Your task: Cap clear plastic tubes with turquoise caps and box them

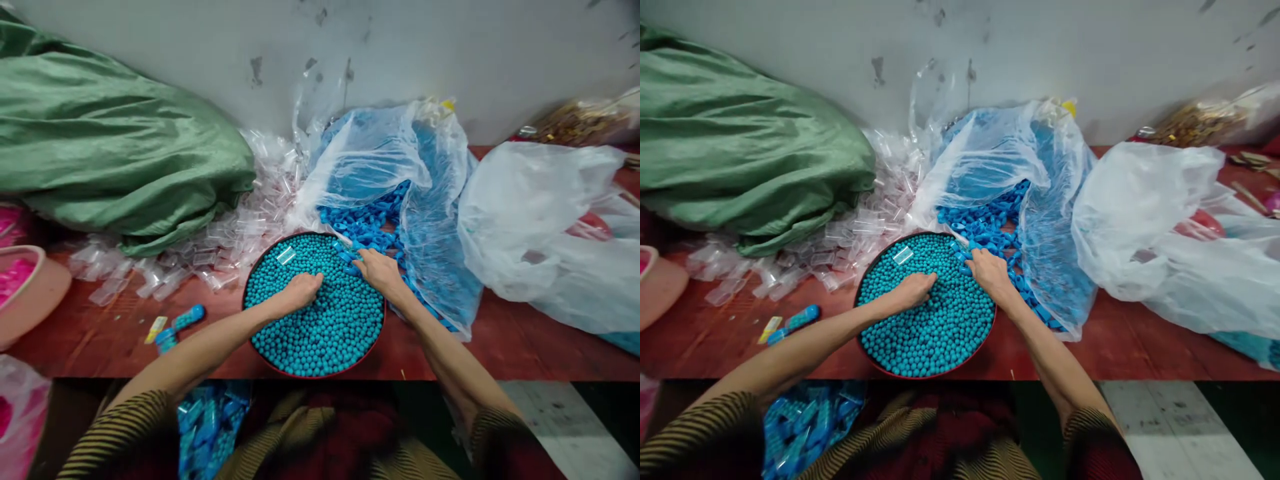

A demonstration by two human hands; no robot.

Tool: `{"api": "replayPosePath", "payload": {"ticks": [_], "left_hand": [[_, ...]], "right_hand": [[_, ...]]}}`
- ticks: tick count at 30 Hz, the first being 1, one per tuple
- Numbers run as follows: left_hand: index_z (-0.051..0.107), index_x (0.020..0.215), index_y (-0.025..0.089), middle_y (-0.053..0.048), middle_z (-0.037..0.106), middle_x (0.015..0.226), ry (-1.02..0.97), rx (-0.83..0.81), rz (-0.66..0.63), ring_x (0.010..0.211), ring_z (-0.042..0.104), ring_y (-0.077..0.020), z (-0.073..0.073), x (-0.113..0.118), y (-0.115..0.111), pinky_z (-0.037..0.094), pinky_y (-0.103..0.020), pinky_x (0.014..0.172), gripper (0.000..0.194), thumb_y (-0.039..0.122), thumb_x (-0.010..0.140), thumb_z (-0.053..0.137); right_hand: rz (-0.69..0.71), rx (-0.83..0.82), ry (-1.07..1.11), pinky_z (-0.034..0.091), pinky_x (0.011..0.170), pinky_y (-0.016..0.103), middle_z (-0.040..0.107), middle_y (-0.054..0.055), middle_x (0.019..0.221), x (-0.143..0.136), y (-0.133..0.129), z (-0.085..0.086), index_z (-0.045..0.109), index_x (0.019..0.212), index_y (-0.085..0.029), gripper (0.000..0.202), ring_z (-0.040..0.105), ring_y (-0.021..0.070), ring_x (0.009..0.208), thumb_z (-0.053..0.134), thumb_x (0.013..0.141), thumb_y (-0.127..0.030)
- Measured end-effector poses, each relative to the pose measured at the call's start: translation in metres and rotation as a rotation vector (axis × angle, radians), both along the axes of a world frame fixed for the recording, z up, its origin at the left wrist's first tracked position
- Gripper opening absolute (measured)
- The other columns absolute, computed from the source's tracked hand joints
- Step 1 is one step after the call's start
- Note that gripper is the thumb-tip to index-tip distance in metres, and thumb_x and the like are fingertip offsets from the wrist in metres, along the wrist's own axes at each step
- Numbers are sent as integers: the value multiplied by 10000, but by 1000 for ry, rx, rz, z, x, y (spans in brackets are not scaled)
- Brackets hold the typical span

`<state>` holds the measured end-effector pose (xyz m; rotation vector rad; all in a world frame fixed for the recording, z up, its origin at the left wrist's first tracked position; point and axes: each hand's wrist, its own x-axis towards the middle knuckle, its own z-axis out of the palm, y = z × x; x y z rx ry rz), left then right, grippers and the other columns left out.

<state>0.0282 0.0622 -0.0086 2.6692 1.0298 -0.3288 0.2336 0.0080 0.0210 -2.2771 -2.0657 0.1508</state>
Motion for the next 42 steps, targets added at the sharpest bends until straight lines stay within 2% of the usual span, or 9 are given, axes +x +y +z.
{"api": "replayPosePath", "payload": {"ticks": [5,9,15,23,27,30,33,38,42], "left_hand": [[467,1255,145,-102,665,1066,-235,-145,227,1005,620,-245,-12,13,-16,471,-321,845,554,351,768,635],[442,1310,136,-121,609,1222,-320,-235,369,1104,581,-233,-7,3,-19,432,-311,930,555,303,803,593],[526,1226,139,-141,643,1151,-136,-231,371,1079,590,-301,-2,10,-7,449,-371,889,516,307,750,630],[557,1157,187,-52,657,1097,-295,-352,434,1009,607,-217,-14,9,0,450,-282,857,495,258,686,692],[596,995,173,-57,662,950,-332,-352,499,959,600,-239,-16,24,2,446,-295,804,393,211,624,720],[599,887,168,-19,634,793,-412,-399,499,842,599,-198,-16,35,2,442,-261,713,280,177,627,704],[584,903,148,36,570,658,-524,-520,497,644,561,-123,-14,31,1,419,-219,592,254,191,670,675],[576,932,113,75,507,563,-912,-1009,685,488,468,-49,-10,8,-5,364,-178,502,341,172,629,719],[556,1002,123,49,568,634,-1008,-1184,790,493,497,-52,-4,-2,-14,396,-190,493,471,235,602,778]], "right_hand": [[96,-70,-50,442,733,286,646,124,1122,-15,18,-12,539,1167,-175,301,608,238,1000,456,912,-310],[137,-86,1,425,763,297,660,103,1139,-13,19,-16,546,1171,-198,290,597,241,1035,460,907,-283],[206,-58,-64,400,774,340,693,141,1018,-27,26,-13,619,1046,-160,244,597,279,980,523,882,-313],[253,-78,187,402,797,279,680,95,1081,-20,16,-8,580,1119,-174,270,606,216,996,464,911,-300],[126,-139,111,411,732,284,699,118,996,-21,0,-12,472,1250,-154,370,632,236,932,465,907,-293],[127,-199,108,421,704,284,689,135,991,-25,-1,-16,516,1175,-150,312,632,247,923,506,879,-250],[109,-220,330,456,653,270,680,98,932,-22,3,-18,524,1151,-150,338,638,216,825,573,826,-229],[-32,-343,941,465,434,209,616,-7,755,-21,2,-21,467,1193,-178,379,577,116,538,512,817,-207],[63,-324,1089,413,349,173,531,-51,651,-32,-4,-25,509,1099,-185,267,488,80,443,453,839,-208]]}}
